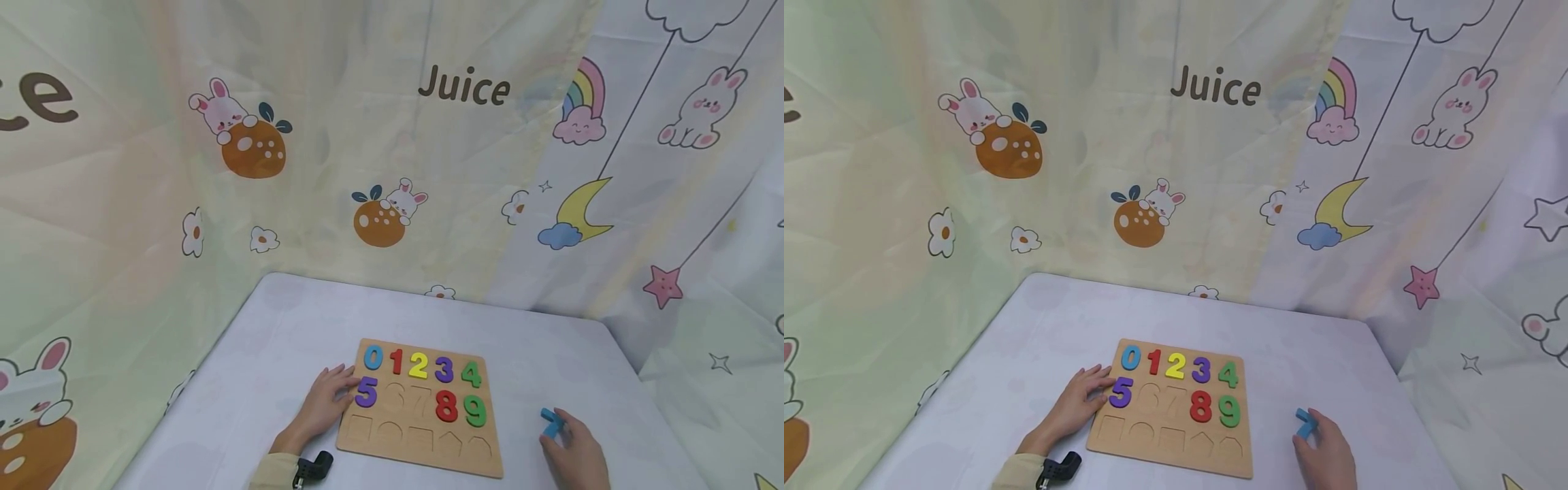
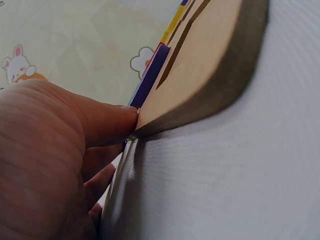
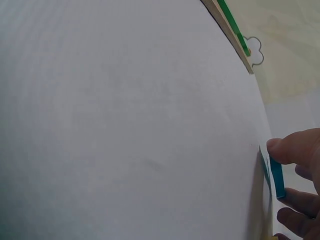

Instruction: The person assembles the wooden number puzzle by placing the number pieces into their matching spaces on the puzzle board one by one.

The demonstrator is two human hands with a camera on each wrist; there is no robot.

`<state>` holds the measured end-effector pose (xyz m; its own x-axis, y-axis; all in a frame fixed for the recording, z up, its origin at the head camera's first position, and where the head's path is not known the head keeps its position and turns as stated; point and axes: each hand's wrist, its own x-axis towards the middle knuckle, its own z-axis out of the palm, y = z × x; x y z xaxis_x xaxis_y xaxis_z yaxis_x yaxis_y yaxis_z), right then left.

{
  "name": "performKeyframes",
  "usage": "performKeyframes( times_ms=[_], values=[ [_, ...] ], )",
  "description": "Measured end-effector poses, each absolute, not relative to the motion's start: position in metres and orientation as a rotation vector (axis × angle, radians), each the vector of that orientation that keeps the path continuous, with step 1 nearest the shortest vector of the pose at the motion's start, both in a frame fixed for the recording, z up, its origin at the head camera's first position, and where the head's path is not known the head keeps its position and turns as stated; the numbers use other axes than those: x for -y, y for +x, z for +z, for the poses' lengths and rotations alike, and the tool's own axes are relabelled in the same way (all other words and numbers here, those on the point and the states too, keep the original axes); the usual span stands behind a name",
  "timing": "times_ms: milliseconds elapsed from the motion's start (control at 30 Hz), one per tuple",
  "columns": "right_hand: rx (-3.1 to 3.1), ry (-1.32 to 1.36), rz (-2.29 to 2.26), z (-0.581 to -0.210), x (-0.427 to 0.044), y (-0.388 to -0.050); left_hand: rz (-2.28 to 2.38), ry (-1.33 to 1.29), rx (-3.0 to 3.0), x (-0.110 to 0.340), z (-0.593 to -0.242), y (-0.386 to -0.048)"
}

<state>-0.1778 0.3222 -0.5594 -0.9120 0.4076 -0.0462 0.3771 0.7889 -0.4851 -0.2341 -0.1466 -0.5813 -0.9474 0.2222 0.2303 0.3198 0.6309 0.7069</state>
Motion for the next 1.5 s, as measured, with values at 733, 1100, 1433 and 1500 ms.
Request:
performKeyframes(
  times_ms=[733, 1100, 1433, 1500],
  values=[
    [2.956, -0.422, 0.859, -0.56, -0.274, -0.187, -1.224, -0.457, 2.719, 0.146, -0.58, -0.233],
    [2.911, -0.293, 0.914, -0.553, -0.256, -0.185, -1.194, -0.472, 2.697, 0.146, -0.582, -0.235],
    [2.907, -0.246, 0.96, -0.55, -0.245, -0.183, -1.204, -0.468, 2.694, 0.146, -0.581, -0.234],
    [2.9, -0.221, 0.971, -0.55, -0.243, -0.183, -1.208, -0.467, 2.693, 0.146, -0.581, -0.234]
  ],
)
